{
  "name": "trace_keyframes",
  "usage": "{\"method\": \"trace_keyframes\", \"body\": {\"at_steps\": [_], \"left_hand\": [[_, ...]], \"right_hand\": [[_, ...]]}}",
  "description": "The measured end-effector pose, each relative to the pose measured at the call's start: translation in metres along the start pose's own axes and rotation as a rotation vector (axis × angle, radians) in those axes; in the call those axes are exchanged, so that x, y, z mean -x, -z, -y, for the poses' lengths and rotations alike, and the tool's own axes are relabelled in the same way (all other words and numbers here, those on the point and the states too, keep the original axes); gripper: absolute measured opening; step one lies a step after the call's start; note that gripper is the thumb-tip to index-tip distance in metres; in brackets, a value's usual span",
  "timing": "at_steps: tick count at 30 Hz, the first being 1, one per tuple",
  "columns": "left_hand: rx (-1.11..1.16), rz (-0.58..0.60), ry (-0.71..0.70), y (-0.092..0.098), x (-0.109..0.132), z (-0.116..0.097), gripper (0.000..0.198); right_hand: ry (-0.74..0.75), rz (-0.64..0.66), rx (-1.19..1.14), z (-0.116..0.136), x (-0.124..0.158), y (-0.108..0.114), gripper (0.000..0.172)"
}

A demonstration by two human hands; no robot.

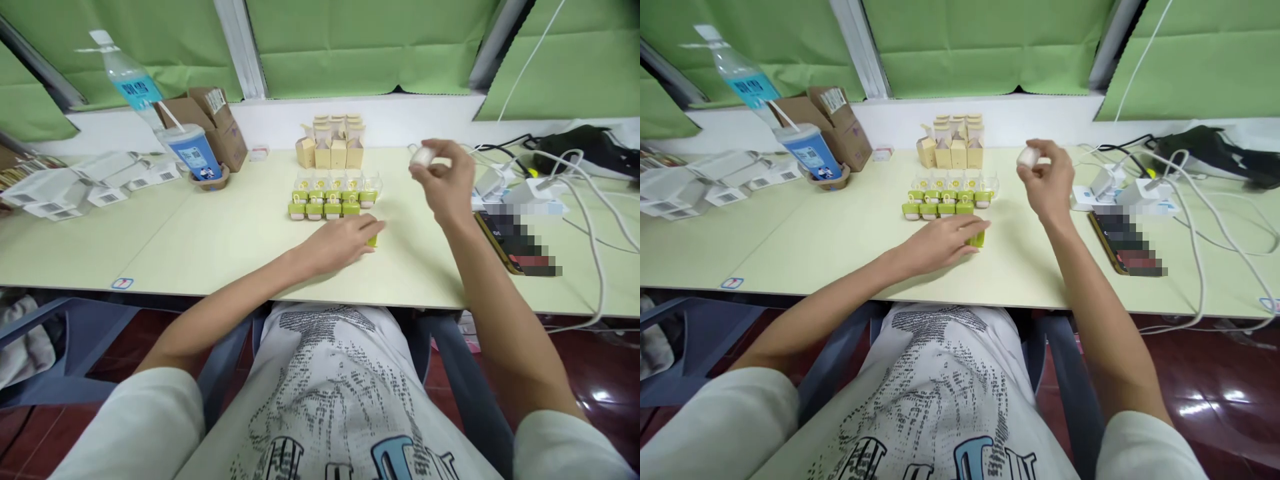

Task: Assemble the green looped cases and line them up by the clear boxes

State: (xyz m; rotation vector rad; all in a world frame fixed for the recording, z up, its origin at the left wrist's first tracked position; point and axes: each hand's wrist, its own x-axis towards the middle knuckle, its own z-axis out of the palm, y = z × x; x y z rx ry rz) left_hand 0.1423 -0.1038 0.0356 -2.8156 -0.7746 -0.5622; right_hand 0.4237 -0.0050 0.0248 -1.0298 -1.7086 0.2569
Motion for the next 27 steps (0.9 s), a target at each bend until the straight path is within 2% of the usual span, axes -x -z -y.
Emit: {"method": "trace_keyframes", "body": {"at_steps": [1,3,6,8,12,15,18,22,27], "left_hand": [[0.127,-0.087,0.05,0.007,0.009,0.002,0.042],[0.325,-0.249,0.112,0.02,0.022,0.007,0.047],[0.464,-0.392,0.142,0.034,0.031,0.016,0.059],[0.477,-0.435,0.166,0.041,0.03,0.021,0.06],[0.491,-0.49,0.24,0.048,0.029,0.024,0.055],[0.523,-0.514,0.268,0.051,0.03,0.021,0.059],[0.496,-0.528,0.268,0.055,0.03,0.015,0.048],[0.438,-0.571,0.232,0.055,0.029,0.009,0.045],[0.376,-0.592,0.168,0.053,0.026,0.007,0.044]], "right_hand": [[0.009,-0.083,-0.058,0.023,0.005,0.006,0.05],[0.064,-0.119,-0.151,0.073,0.02,0.011,0.047],[0.085,-0.091,-0.23,0.132,0.045,-0.002,0.042],[0.098,-0.003,-0.265,0.152,0.056,-0.015,0.042],[0.107,0.14,-0.296,0.157,0.059,-0.026,0.042],[0.089,0.185,-0.289,0.155,0.056,-0.02,0.044],[0.072,0.234,-0.337,0.154,0.053,-0.013,0.043],[0.082,0.244,-0.394,0.152,0.051,-0.01,0.037],[0.126,0.232,-0.35,0.147,0.05,-0.01,0.034]]}}
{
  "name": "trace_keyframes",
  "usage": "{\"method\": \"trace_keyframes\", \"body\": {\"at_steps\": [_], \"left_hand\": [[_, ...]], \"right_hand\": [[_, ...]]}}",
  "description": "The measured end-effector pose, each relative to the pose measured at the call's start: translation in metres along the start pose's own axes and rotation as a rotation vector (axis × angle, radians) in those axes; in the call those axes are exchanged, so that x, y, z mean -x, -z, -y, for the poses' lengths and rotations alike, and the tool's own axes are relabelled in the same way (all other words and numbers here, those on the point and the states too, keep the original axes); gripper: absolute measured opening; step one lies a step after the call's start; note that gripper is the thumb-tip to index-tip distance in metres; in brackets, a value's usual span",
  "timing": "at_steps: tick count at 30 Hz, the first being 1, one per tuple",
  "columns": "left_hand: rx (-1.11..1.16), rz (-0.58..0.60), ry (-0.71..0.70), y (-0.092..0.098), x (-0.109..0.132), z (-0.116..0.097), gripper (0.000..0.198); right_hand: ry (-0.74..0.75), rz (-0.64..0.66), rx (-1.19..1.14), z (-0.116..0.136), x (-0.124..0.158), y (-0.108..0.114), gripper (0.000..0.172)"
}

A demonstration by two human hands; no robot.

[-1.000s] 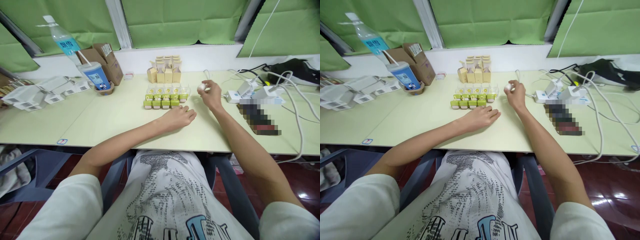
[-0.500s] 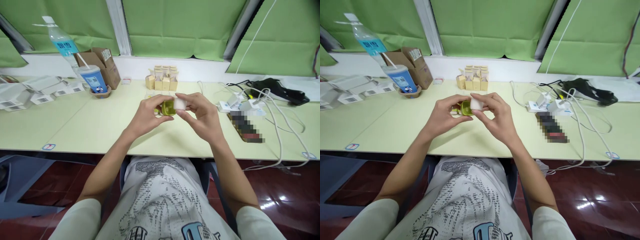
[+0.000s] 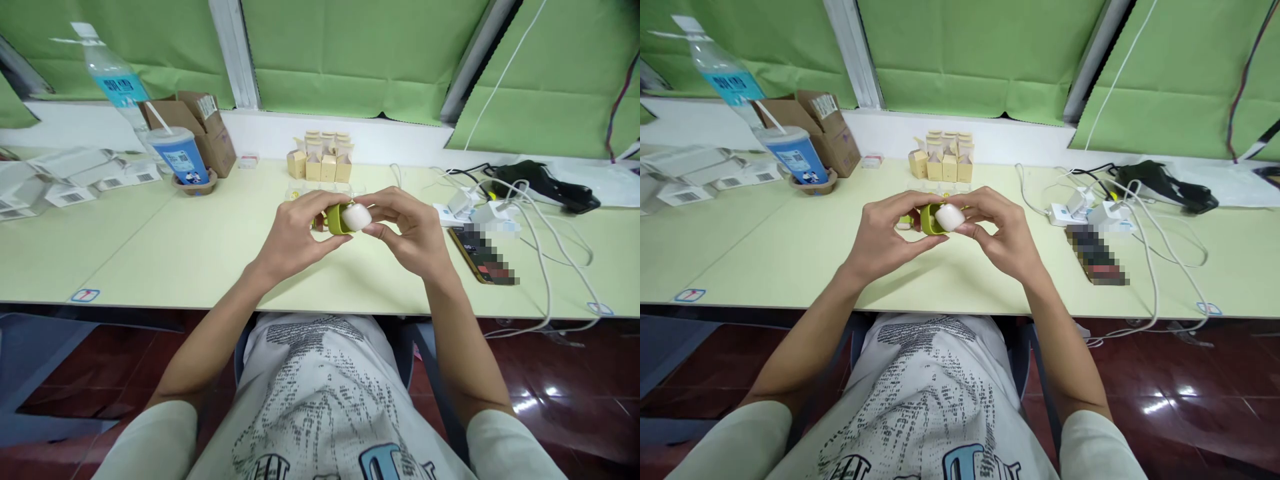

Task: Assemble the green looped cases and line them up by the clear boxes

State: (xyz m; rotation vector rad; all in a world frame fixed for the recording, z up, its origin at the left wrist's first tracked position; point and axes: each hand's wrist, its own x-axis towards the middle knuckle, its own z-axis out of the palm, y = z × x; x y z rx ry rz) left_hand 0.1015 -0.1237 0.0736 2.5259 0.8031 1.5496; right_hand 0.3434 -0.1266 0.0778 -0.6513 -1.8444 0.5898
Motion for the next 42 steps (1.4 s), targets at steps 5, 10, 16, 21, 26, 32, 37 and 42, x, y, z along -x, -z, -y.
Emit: {"method": "trace_keyframes", "body": {"at_steps": [5,10,16,21,26,32,37,42], "left_hand": [[-0.07,-0.013,-0.042,-0.002,0.0,0.001,0.041],[-0.086,-0.045,-0.047,-0.004,-0.001,-0.001,0.038],[-0.068,-0.054,-0.048,-0.007,0.0,-0.003,0.036],[-0.112,-0.046,-0.042,-0.007,0.001,0.002,0.038],[-0.062,-0.045,-0.022,-0.005,0.001,0.008,0.052],[0.036,-0.125,0.073,-0.013,0.0,0.011,0.074],[0.077,-0.195,0.263,-0.028,0.002,0.003,0.079],[0.049,-0.165,0.252,-0.031,0.003,0.0,0.078]], "right_hand": [[0.019,-0.008,0.019,-0.001,-0.001,-0.002,0.036],[-0.001,-0.018,0.03,0.0,0.0,-0.002,0.035],[0.0,-0.006,0.049,-0.001,0.001,0.002,0.034],[0.001,-0.028,0.092,-0.001,0.001,0.0,0.034],[0.012,-0.065,0.112,-0.001,0.0,-0.007,0.033],[-0.025,-0.127,-0.029,-0.007,-0.001,-0.018,0.043],[-0.096,-0.201,-0.103,-0.007,0.001,-0.025,0.038],[-0.079,-0.09,-0.011,-0.006,0.0,-0.03,0.046]]}}
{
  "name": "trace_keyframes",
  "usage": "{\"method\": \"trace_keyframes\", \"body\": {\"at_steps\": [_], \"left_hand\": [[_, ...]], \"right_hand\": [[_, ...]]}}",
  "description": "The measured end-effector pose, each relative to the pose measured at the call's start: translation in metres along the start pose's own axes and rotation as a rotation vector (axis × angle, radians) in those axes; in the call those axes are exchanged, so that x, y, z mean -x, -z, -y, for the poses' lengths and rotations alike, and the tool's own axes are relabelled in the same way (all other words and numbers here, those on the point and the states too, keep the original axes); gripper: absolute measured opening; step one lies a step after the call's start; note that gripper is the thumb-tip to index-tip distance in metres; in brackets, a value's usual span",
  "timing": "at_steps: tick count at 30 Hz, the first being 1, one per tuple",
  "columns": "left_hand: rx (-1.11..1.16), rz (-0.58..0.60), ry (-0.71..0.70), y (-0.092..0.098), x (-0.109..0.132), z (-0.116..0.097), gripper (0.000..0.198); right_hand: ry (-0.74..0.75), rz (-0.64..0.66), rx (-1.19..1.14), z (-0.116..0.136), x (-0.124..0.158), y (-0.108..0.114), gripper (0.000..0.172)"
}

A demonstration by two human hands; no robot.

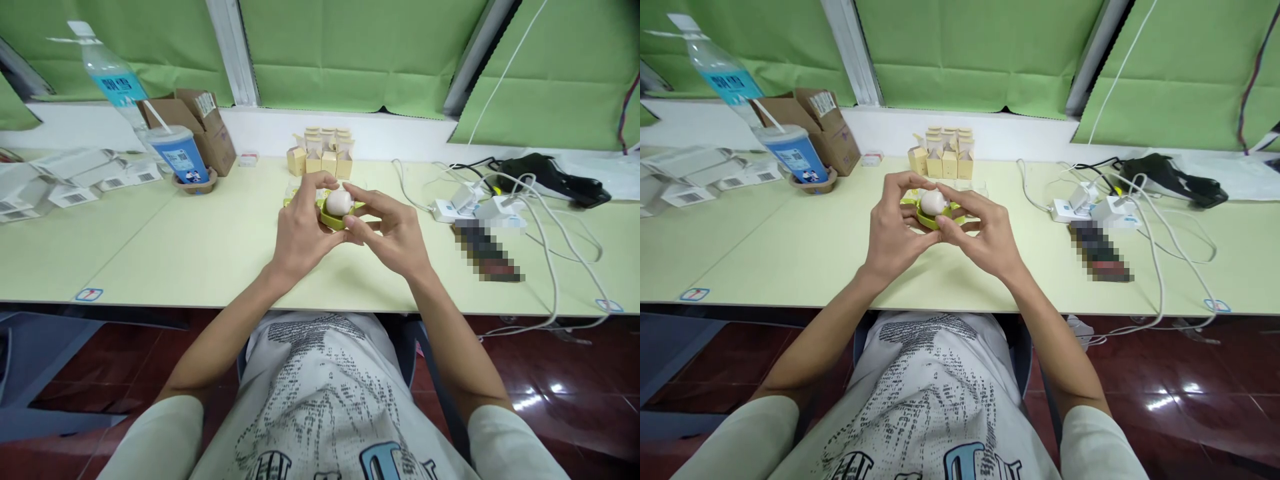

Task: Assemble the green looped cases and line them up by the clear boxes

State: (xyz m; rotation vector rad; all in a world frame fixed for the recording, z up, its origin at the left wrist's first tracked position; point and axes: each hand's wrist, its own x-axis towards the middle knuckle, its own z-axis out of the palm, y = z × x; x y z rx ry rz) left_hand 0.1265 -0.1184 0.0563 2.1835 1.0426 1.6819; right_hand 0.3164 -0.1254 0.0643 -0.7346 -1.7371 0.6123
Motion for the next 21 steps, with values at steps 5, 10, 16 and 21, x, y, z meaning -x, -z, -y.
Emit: {"method": "trace_keyframes", "body": {"at_steps": [5,10,16,21], "left_hand": [[0.007,0.154,-0.159,0.01,-0.005,0.002,0.063],[0.004,0.234,-0.182,0.022,-0.011,0.006,0.051],[0.013,0.189,-0.198,0.027,-0.011,0.005,0.041],[0.02,0.175,-0.298,0.027,-0.009,0.005,0.036]], "right_hand": [[0.058,-0.085,0.053,0.001,0.0,-0.001,0.037],[0.105,-0.116,0.15,0.004,0.004,0.0,0.034],[0.253,-0.199,0.315,0.004,0.007,-0.008,0.035],[0.369,-0.248,0.414,0.002,0.006,-0.008,0.033]]}}
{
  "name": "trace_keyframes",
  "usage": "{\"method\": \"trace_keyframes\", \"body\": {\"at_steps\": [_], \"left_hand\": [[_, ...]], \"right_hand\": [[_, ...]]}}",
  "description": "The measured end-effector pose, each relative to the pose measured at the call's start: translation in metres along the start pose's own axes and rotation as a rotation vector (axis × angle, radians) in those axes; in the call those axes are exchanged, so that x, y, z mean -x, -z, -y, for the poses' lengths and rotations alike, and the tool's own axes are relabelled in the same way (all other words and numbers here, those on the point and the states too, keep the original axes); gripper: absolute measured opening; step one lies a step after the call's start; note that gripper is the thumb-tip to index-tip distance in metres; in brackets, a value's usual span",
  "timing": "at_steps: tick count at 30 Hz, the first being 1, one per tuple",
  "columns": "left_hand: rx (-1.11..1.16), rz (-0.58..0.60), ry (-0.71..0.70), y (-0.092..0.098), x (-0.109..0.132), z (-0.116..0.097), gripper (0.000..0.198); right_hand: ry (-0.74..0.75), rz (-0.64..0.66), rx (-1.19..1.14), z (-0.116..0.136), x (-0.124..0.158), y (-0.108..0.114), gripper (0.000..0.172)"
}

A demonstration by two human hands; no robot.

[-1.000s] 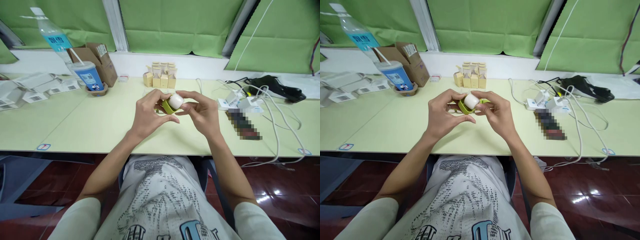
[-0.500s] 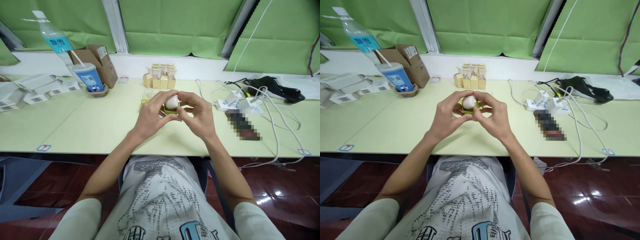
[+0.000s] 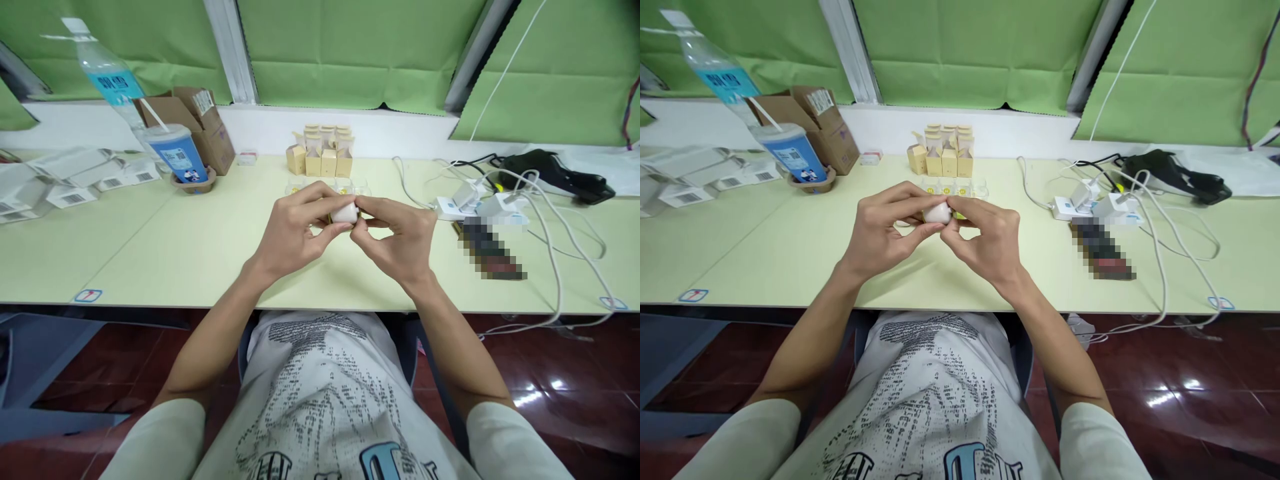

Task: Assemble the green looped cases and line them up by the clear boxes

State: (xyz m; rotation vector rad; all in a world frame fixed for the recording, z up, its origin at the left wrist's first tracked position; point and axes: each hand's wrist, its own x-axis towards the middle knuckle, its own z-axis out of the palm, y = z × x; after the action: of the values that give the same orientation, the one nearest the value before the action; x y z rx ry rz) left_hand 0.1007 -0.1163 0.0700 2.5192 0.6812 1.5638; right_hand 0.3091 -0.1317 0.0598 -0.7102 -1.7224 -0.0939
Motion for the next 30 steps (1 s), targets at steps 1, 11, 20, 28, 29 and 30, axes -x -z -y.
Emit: {"method": "trace_keyframes", "body": {"at_steps": [1,11,20,28,29,30], "left_hand": [[-0.005,-0.002,-0.017,0.0,0.0,0.0,0.035],[-0.073,0.021,0.029,-0.001,0.002,-0.007,0.035],[0.025,0.024,0.182,0.0,-0.001,-0.02,0.029],[0.077,-0.04,0.195,0.001,-0.003,-0.027,0.026],[0.088,-0.043,0.203,0.002,-0.003,-0.027,0.026],[0.099,-0.042,0.214,0.002,-0.003,-0.026,0.027]], "right_hand": [[0.003,0.0,0.005,0.0,0.0,0.001,0.033],[-0.123,0.038,-0.058,0.005,-0.002,0.004,0.03],[-0.232,0.064,-0.123,0.01,-0.001,0.005,0.027],[-0.236,0.037,-0.138,0.021,0.001,0.012,0.033],[-0.227,0.038,-0.136,0.021,0.0,0.012,0.033],[-0.218,0.043,-0.136,0.021,0.0,0.013,0.032]]}}
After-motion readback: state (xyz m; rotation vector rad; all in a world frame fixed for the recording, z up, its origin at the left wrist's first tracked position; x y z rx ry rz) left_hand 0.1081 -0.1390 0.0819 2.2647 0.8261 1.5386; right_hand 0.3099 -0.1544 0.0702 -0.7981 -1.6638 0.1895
